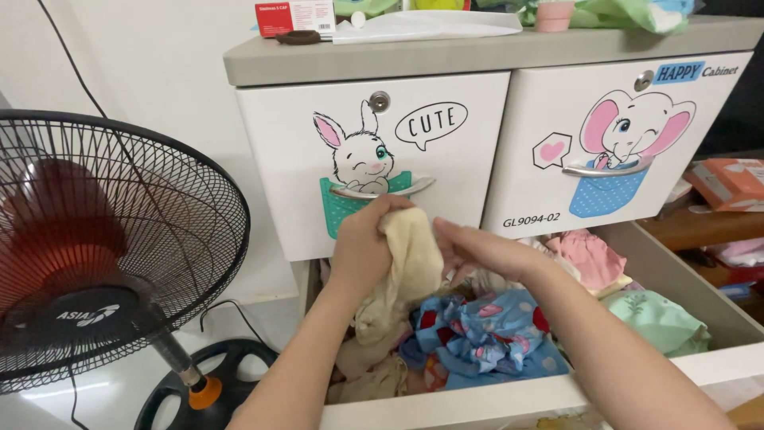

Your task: Searching through a drawer and picking out specific baby clothes items.

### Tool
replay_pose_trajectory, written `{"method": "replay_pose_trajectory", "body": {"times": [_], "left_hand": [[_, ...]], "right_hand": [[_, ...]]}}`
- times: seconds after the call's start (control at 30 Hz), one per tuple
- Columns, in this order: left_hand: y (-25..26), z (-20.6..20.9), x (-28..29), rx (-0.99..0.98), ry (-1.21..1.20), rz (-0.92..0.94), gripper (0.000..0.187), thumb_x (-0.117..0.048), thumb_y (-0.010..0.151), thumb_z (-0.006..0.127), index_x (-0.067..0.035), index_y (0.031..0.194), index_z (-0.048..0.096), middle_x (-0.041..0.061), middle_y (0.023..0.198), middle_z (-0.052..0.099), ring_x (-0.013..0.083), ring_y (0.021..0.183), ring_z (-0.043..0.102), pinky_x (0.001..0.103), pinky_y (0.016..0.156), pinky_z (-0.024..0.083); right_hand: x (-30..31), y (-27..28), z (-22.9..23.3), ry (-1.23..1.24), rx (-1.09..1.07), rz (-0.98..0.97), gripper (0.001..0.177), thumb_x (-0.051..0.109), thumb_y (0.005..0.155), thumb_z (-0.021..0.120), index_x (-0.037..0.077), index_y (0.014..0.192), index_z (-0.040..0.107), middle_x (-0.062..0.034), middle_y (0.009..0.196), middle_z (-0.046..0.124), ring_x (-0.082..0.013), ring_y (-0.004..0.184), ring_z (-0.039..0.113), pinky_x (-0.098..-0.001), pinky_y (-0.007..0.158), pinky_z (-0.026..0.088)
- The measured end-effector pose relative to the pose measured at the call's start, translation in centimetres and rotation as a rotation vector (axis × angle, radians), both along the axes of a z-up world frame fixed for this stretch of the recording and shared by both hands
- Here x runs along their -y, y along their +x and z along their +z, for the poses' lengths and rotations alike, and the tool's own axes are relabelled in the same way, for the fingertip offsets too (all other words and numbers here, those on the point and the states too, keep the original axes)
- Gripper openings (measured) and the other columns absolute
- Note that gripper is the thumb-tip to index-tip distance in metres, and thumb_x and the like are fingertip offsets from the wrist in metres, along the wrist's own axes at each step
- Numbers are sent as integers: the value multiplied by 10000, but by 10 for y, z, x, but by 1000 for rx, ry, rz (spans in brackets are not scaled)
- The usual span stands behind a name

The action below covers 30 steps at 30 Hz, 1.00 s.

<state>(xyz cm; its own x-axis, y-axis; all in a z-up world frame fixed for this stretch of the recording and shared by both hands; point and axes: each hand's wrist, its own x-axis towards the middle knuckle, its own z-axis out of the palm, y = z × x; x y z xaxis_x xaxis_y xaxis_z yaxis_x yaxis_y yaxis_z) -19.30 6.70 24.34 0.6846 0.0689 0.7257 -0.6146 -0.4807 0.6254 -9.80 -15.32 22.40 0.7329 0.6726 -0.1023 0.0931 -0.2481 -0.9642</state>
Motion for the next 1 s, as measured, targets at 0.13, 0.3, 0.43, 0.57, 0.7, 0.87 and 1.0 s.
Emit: {"method": "replay_pose_trajectory", "body": {"times": [0.13,0.3,0.43,0.57,0.7,0.87,1.0], "left_hand": [[-13,10,-3,175,27,125,335,-8,801,675,-102,1121,715,125,1033,751,312,964,727,370,817,569],[-17,6,-9,221,234,199,360,-11,834,674,-137,1170,705,105,1073,750,317,1020,707,380,850,550],[-14,7,-7,57,155,98,433,-1,879,624,-137,1289,649,138,1140,739,320,1046,698,370,855,546],[4,-6,-22,-363,-214,-430,713,18,802,598,-154,1471,425,119,1258,692,259,1125,656,332,921,514],[18,-24,-45,-698,-533,-838,729,-144,839,533,-93,1558,422,118,1346,657,269,1141,628,386,956,490],[4,-16,-30,-946,-761,-864,699,-470,909,436,-110,1507,468,63,1385,642,256,1212,611,435,1023,456],[2,-17,-25,-938,-919,-902,689,-500,920,445,-55,1439,535,110,1373,654,281,1250,605,441,1059,452]], "right_hand": [[-16,-8,-7,21,-158,86,665,559,983,349,36,1307,601,-137,1137,728,-218,939,730,-390,780,629],[-15,-18,6,676,-239,107,543,309,1039,549,-45,1445,479,-154,1435,606,-257,1328,590,-419,1151,467],[-19,-40,28,753,-239,73,525,137,970,587,19,1465,457,-140,1399,595,-269,1278,588,-459,1117,457],[-11,-34,25,847,-316,53,631,4,822,546,-9,1446,456,-174,1377,600,-327,1271,601,-482,1115,466],[-3,-29,19,888,-430,63,713,0,768,533,-32,1476,448,-191,1406,590,-337,1286,588,-488,1136,434],[-4,-34,21,943,-480,187,728,22,729,521,-39,1452,469,-212,1406,591,-371,1288,587,-513,1143,417],[-3,-28,12,968,-490,120,684,34,745,519,-69,1421,502,-210,1391,612,-359,1284,590,-499,1158,412]]}}
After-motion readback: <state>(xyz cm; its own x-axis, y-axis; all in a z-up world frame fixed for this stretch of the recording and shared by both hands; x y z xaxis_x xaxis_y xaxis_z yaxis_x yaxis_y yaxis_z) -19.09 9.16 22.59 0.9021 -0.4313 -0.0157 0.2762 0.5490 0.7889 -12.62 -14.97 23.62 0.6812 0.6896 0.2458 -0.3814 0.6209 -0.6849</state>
